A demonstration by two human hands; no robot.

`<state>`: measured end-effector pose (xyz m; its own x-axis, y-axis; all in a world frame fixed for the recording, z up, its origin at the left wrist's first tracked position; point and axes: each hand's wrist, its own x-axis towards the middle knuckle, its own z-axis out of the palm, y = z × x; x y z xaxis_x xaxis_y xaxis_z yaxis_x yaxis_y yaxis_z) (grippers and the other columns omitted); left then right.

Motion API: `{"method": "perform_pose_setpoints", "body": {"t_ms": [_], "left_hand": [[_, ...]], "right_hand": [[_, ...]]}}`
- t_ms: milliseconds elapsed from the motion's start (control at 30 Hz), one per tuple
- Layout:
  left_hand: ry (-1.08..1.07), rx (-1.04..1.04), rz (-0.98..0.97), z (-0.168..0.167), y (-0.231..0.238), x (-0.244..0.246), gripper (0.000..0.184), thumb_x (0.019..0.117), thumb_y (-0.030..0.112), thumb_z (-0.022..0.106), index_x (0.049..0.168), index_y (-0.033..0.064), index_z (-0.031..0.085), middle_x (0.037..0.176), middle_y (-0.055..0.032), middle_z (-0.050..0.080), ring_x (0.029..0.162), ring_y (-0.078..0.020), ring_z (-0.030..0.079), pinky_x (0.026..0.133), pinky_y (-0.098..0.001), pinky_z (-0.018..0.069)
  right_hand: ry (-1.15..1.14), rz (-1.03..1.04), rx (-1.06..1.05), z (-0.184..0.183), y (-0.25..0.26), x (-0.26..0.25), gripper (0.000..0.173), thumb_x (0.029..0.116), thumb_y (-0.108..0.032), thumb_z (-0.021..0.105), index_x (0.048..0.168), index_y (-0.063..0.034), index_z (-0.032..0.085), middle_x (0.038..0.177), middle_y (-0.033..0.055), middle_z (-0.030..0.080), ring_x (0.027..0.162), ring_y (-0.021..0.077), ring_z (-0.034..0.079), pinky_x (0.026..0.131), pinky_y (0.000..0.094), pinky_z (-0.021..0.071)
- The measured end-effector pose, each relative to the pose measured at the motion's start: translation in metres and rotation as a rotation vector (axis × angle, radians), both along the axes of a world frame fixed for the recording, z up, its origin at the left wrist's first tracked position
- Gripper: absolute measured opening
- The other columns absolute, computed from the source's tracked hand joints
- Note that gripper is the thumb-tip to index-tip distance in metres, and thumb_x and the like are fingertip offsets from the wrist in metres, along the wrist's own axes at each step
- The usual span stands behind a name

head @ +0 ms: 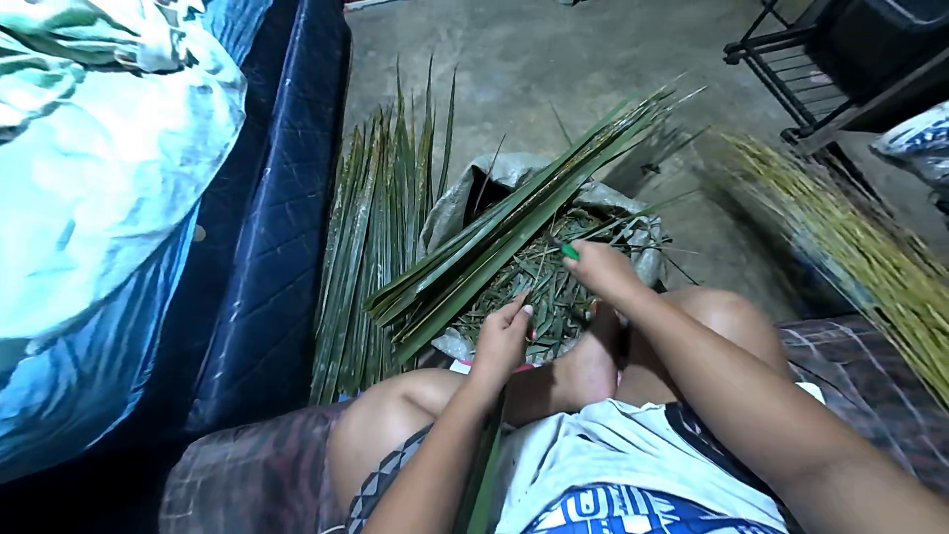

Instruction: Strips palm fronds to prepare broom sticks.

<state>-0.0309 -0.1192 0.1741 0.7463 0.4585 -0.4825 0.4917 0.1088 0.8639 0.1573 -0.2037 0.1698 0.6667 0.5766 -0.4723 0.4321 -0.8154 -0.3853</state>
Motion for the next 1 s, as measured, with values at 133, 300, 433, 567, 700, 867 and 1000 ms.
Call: {"method": "perform_pose_setpoints", "body": {"t_ms": [133, 300, 433, 567, 700, 867, 1000], "left_hand": [[0.147, 0.318, -0.113, 0.001, -0.001, 0.001, 0.043, 0.1112, 0.021, 0.041, 0.151, 0.0082, 0.051, 0.106, -0.0136, 0.071, 0.082, -0.0175, 0.065, 0.080, -0.0352, 0.0531], [0.314, 0.557, -0.239, 0.006, -0.010, 0.003, 0.048, 0.1102, 0.018, 0.038, 0.156, 0.0049, 0.043, 0.130, -0.0233, 0.065, 0.121, -0.0340, 0.063, 0.106, -0.0479, 0.0472], [0.363, 0.614, -0.290, 0.010, -0.016, 0.005, 0.049, 0.1100, 0.018, 0.038, 0.159, 0.0099, 0.039, 0.125, -0.0224, 0.066, 0.116, -0.0345, 0.065, 0.101, -0.0485, 0.0504], [0.361, 0.619, -0.289, 0.011, -0.017, 0.004, 0.050, 0.1097, 0.018, 0.039, 0.159, 0.0105, 0.039, 0.125, -0.0223, 0.066, 0.114, -0.0343, 0.066, 0.100, -0.0487, 0.0510], [0.388, 0.628, -0.304, 0.011, -0.017, 0.006, 0.050, 0.1095, 0.018, 0.039, 0.159, 0.0113, 0.038, 0.126, -0.0215, 0.066, 0.113, -0.0339, 0.066, 0.098, -0.0485, 0.0520], [0.421, 0.662, -0.328, 0.013, -0.021, 0.007, 0.051, 0.1094, 0.020, 0.040, 0.160, 0.0134, 0.037, 0.125, -0.0211, 0.065, 0.108, -0.0338, 0.067, 0.094, -0.0479, 0.0536], [0.432, 0.652, -0.322, 0.016, -0.021, 0.007, 0.051, 0.1095, 0.020, 0.040, 0.160, 0.0152, 0.037, 0.125, -0.0200, 0.065, 0.109, -0.0327, 0.067, 0.095, -0.0477, 0.0533]], "right_hand": [[0.093, 0.039, 0.037, 0.013, -0.003, -0.010, 0.028, 0.1062, -0.027, 0.054, 0.111, -0.0031, 0.067, 0.100, 0.0217, 0.068, 0.096, 0.0394, 0.067, 0.082, 0.0607, 0.0507], [0.185, 0.275, -0.111, 0.016, 0.000, -0.046, 0.034, 0.1082, -0.031, 0.049, 0.120, -0.0029, 0.065, 0.114, 0.0223, 0.068, 0.111, 0.0400, 0.066, 0.091, 0.0615, 0.0489], [0.100, 0.076, -0.100, 0.004, 0.003, -0.011, 0.034, 0.1082, -0.030, 0.052, 0.121, -0.0031, 0.067, 0.115, 0.0235, 0.069, 0.112, 0.0419, 0.066, 0.092, 0.0639, 0.0493], [0.117, -0.015, -0.003, 0.004, 0.001, 0.006, 0.028, 0.1074, -0.027, 0.053, 0.112, -0.0031, 0.067, 0.101, 0.0218, 0.068, 0.097, 0.0389, 0.067, 0.082, 0.0597, 0.0508], [0.286, 0.197, -0.038, 0.013, -0.003, -0.030, 0.030, 0.1078, -0.028, 0.048, 0.112, -0.0031, 0.064, 0.099, 0.0179, 0.064, 0.092, 0.0321, 0.062, 0.081, 0.0543, 0.0484], [0.165, 0.109, -0.124, 0.010, 0.001, -0.015, 0.034, 0.1088, -0.030, 0.049, 0.118, -0.0026, 0.067, 0.115, 0.0229, 0.068, 0.112, 0.0399, 0.065, 0.092, 0.0619, 0.0487], [0.085, -0.044, -0.074, 0.000, 0.001, 0.006, 0.031, 0.1072, -0.030, 0.053, 0.116, -0.0046, 0.069, 0.110, 0.0222, 0.070, 0.107, 0.0407, 0.067, 0.088, 0.0627, 0.0504]]}}
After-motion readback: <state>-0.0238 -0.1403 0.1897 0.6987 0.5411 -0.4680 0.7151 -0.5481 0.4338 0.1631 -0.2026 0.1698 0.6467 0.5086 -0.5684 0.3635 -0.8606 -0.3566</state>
